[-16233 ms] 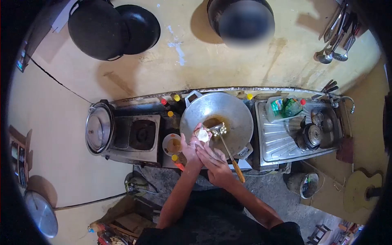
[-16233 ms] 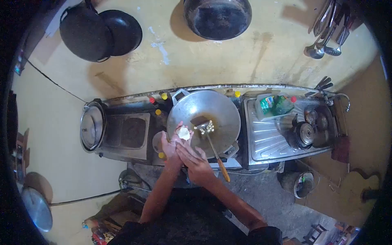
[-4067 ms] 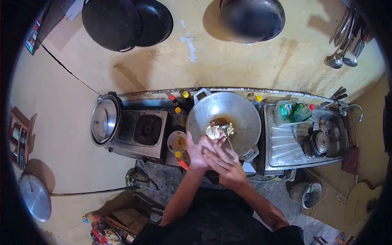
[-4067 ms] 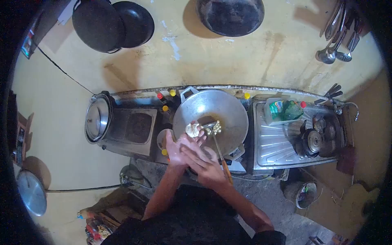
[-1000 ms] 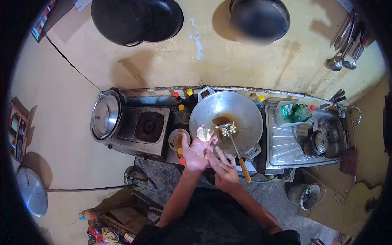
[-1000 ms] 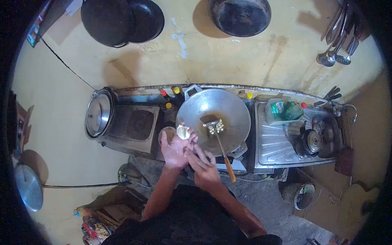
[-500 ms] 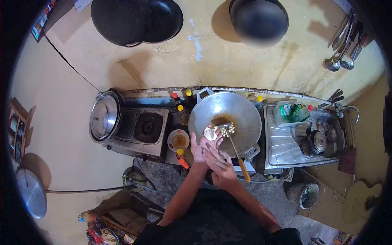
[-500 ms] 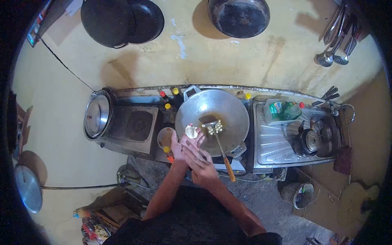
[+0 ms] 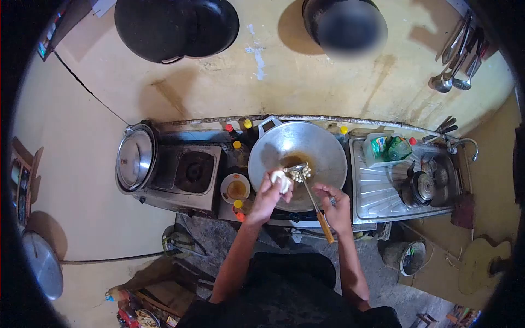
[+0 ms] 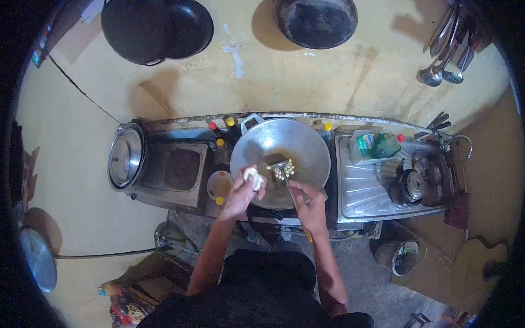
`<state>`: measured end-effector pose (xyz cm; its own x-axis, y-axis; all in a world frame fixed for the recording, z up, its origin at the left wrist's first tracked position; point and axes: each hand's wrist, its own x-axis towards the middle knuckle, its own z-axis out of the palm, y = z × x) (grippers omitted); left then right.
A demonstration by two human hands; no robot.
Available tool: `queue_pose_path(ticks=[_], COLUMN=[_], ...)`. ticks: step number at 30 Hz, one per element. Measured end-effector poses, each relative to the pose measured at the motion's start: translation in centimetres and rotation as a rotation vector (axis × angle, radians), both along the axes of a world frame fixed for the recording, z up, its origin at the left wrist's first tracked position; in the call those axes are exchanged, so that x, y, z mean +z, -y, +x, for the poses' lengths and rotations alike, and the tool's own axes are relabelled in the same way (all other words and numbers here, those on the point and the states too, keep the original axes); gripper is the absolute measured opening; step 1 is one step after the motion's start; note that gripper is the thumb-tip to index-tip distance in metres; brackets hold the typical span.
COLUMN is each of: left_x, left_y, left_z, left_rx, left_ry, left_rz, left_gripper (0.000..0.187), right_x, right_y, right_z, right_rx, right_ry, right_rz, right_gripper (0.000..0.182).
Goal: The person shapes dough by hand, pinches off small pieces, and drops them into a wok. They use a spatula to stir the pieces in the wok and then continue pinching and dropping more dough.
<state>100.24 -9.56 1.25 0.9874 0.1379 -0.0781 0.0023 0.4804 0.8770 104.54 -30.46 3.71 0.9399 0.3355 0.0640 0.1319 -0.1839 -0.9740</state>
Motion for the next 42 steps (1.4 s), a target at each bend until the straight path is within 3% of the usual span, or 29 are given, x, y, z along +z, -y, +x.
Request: queue_pose_path(ticks=[5,11,14,18,24,26,29,30,33,34,37,38,42], left_x=[1.9,3.4,3.1,1.3,0.3,0.0,1.9,1.4,1.5,1.9,2.5,2.0,2.8], left_y=[1.8,2.3,2.1,2.2,2.6,2.9,3.0,2.0,1.7,2.2,1.9,1.7,2.6], left_z=[-1.2,-1.5,-1.6,-1.5,-1.5,-1.4,-0.4,-0.2,-0.2,0.0,0.3,0.4,0.5], left_rx=[-0.294,-0.298,-0.331,-0.215,-0.033,0.022,0.274,0.208,0.171,0.254,0.08,0.057,0.16], left_ry=[0.093,-0.016,-0.02,-0.032,-0.058,-0.026,-0.235,-0.136,-0.027,-0.112,0.067,0.06,0.001], left_rz=[0.126,0.205,0.129,0.017,-0.183,-0.214,-0.21,-0.236,-0.349,-0.473,-0.582,-0.667,-0.714], left_gripper=[0.024,0.019,0.019,0.017,0.015,0.017,0.02,0.026,0.034,0.04,0.043,0.05,0.056], right_x=[2.5,4.4,4.6,5.4,4.5,3.8,4.2,4.5,4.6,3.0,3.2,3.3,1.4], right_y=[-1.1,-1.5,-1.6,-1.8,-1.6,-1.3,-0.8,-0.7,-1.5,-1.8,-3.6,-4.2,-5.1], right_z=[0.1,0.6,0.6,0.2,0.1,0.0,-1.0,-1.1,-1.4,-1.6,-3.2,-3.6,-4.9], right_rx=[0.148,0.198,0.188,0.182,0.253,0.284,0.308,0.313,0.278,0.324,0.295,0.283,0.144], right_ry=[-0.094,0.051,0.036,0.075,-0.356,-0.44,-0.492,-0.496,-0.359,-0.257,0.186,0.315,0.551], right_rz=[0.248,0.146,0.089,-0.014,0.408,0.491,0.51,0.5,0.378,0.336,0.065,-0.001,-0.243], right_gripper=[0.03,0.019,0.017,0.014,0.011,0.011,0.012,0.012,0.015,0.02,0.033,0.048,0.061])
